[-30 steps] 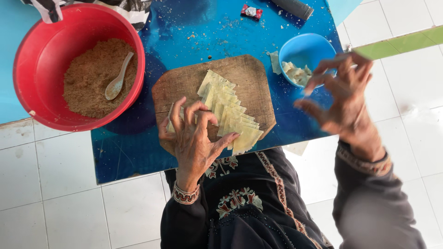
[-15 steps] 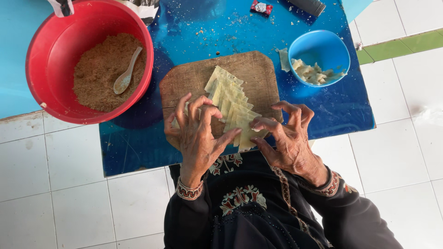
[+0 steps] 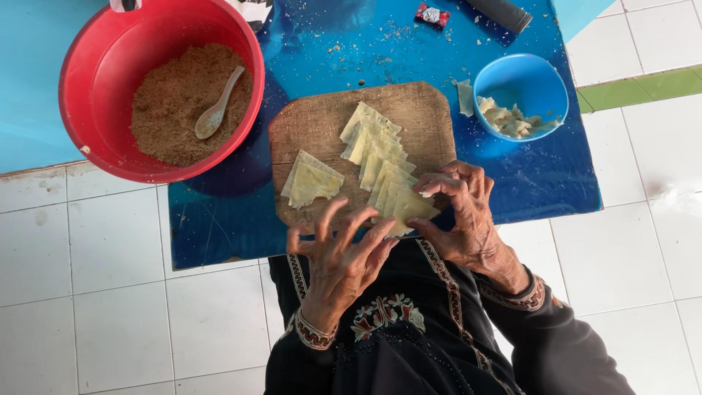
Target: The person sits at a low table and folds square pastry wrappers one at a time into triangles, stacking the folded pieces on a wooden board. They occasionally reach into a red bowl of brown grated mixture and press filling into a wrapper while folding.
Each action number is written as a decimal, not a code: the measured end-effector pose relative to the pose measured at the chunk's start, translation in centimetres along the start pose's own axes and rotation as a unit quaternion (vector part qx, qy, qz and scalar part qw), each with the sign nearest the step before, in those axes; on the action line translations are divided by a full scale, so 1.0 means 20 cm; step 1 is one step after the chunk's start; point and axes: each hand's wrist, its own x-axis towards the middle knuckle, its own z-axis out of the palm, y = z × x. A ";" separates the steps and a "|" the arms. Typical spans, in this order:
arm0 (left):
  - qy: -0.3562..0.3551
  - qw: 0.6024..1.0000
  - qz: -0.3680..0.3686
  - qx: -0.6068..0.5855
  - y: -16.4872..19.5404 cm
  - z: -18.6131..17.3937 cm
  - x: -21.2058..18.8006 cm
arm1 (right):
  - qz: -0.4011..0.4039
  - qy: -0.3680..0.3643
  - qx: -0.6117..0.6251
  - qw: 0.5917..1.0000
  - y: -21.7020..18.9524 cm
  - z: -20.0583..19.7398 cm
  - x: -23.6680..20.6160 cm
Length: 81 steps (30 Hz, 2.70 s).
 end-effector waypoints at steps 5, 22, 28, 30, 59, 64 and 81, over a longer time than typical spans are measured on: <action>0.015 0.998 -0.008 0.064 0.01 0.02 0.00 | 0.008 -0.004 0.071 0.997 0.01 -0.03 0.01; -0.004 0.994 -0.075 -0.082 0.06 0.05 0.08 | 0.020 -0.018 0.065 0.998 0.00 -0.06 -0.01; 0.013 0.994 -0.082 -0.072 0.05 0.04 0.08 | 0.116 -0.016 0.187 0.975 0.02 -0.13 -0.03; 0.017 0.995 -0.077 -0.061 0.05 0.04 0.07 | 0.092 -0.014 0.121 0.988 0.00 -0.15 -0.01; 0.114 0.979 -0.122 0.115 -0.38 -0.11 -0.03 | -0.161 -0.176 -0.121 0.964 -0.32 0.30 0.75; 0.111 0.980 -0.141 0.087 -0.41 -0.12 -0.05 | -0.061 -0.253 -0.151 0.954 -0.33 0.43 0.85; 0.109 0.982 -0.137 0.075 -0.42 -0.12 -0.06 | 0.079 -0.289 -0.136 0.944 -0.24 0.39 1.09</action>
